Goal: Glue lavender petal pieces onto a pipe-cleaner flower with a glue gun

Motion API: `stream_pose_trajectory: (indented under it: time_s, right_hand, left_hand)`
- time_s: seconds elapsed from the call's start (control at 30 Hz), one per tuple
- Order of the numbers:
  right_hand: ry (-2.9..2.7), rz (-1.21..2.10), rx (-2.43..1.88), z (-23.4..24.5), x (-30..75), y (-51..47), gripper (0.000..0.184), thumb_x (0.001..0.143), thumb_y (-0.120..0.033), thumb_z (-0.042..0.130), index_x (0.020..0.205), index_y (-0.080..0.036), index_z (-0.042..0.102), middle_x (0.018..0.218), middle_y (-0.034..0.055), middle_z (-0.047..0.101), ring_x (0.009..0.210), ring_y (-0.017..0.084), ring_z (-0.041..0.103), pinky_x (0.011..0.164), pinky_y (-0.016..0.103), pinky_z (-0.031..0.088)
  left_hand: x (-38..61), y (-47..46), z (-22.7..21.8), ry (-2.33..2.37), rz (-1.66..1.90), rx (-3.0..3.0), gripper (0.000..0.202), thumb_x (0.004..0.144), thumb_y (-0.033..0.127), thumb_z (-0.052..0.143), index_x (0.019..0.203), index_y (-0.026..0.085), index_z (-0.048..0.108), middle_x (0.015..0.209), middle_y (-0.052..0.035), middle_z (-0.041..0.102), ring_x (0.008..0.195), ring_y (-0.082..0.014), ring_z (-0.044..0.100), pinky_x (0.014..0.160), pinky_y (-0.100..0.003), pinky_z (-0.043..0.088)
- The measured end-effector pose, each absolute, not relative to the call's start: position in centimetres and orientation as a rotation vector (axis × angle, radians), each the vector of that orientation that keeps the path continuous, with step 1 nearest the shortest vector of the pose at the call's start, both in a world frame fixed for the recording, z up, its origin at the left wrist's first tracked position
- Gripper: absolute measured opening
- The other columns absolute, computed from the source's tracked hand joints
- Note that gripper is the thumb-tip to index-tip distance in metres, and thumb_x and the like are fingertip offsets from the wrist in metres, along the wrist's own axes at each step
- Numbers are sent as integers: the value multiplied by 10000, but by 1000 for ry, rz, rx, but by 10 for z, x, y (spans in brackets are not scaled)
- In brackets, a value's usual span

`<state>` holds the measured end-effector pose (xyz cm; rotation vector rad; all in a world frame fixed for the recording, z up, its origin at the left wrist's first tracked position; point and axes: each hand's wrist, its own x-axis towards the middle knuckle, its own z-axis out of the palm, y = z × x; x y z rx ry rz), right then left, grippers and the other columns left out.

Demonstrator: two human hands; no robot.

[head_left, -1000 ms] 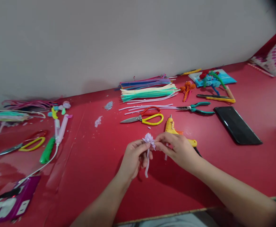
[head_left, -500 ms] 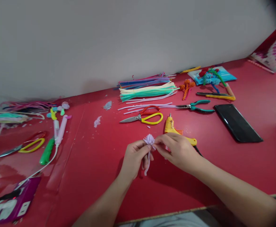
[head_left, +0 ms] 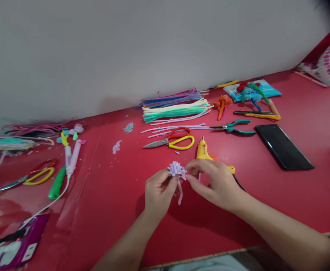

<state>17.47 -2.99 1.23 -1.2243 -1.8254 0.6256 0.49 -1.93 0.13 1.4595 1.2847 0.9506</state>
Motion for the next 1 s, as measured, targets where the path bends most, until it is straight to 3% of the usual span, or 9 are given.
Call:
stream_pose_trajectory:
  time_s: [0.13, 0.23, 0.5, 1.0]
  right_hand:
    - [-1439, 1353, -1254, 21, 174, -28, 116, 825, -258, 534, 846, -163, 598, 525, -40, 569, 474, 93, 552, 497, 199, 442]
    - [-1273, 1664, -1189, 21, 172, -26, 160, 814, -308, 563, 804, -154, 604, 480, -51, 537, 435, 77, 528, 462, 183, 420]
    - [-1111, 1757, -1083, 21, 171, -28, 97, 785, -248, 607, 774, -151, 613, 462, -69, 533, 395, 45, 488, 429, 155, 383]
    - [-1125, 1731, -1080, 20, 174, -29, 133, 787, -274, 607, 788, -147, 645, 458, -53, 540, 415, 62, 503, 449, 177, 391]
  left_hand:
    - [-1, -19, 3, 1271, 1149, 1904, 212, 763, 131, 564, 567, 185, 625, 515, 0, 587, 485, -121, 530, 547, -225, 420]
    - [-4, -17, 1, 1123, 1187, 2209, 209, 782, 90, 523, 606, 173, 598, 561, -6, 594, 529, -123, 535, 572, -231, 420]
    - [-8, -14, -2, 1044, 1132, 2431, 182, 804, 86, 496, 662, 165, 578, 625, -22, 609, 578, -126, 566, 573, -225, 447]
    - [-10, -11, -6, 972, 1181, 2484, 140, 780, 31, 516, 764, 149, 588, 672, -45, 623, 622, -135, 578, 600, -229, 470]
